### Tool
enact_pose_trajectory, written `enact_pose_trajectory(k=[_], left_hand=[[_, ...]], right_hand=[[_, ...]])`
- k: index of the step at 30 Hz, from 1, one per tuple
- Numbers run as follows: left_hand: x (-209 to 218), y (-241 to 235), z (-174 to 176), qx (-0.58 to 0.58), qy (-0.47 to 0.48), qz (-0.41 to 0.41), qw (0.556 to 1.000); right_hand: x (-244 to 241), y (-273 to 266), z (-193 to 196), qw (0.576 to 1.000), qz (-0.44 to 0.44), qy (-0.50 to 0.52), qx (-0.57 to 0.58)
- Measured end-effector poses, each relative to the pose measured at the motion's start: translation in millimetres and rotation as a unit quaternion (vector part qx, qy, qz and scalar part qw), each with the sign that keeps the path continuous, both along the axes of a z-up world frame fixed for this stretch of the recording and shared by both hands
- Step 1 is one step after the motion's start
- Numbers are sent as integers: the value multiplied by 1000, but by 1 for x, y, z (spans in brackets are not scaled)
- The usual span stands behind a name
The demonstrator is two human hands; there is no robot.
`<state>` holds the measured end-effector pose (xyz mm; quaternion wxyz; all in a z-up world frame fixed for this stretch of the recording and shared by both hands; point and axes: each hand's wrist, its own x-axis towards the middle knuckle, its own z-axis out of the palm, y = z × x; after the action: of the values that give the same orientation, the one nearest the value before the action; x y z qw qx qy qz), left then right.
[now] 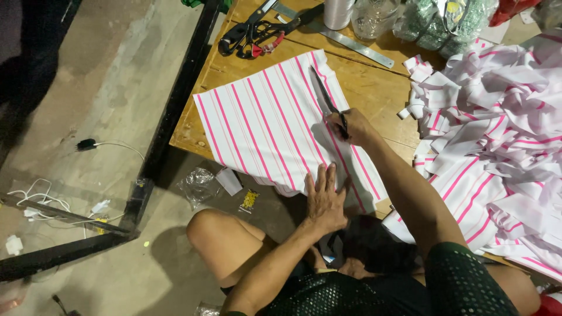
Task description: Cutting strips of pink and white striped fabric using scissors on a wooden table
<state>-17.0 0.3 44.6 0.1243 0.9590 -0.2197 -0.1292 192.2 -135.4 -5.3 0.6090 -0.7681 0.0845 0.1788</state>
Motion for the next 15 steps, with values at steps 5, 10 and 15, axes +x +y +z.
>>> enact_pose_trajectory(k=[5, 10, 15], left_hand=[[-42, 0, -26, -118, -68, -49, 989], [-5, 12, -78, -257, -246, -50, 933], [113, 39, -51, -198, -248, 60, 946]], right_hand=[[-60, -14, -4, 998, -43, 45, 21], [-101, -28, 1, 995, -15, 56, -78], [-115, -27, 13, 993, -49, 64, -81]])
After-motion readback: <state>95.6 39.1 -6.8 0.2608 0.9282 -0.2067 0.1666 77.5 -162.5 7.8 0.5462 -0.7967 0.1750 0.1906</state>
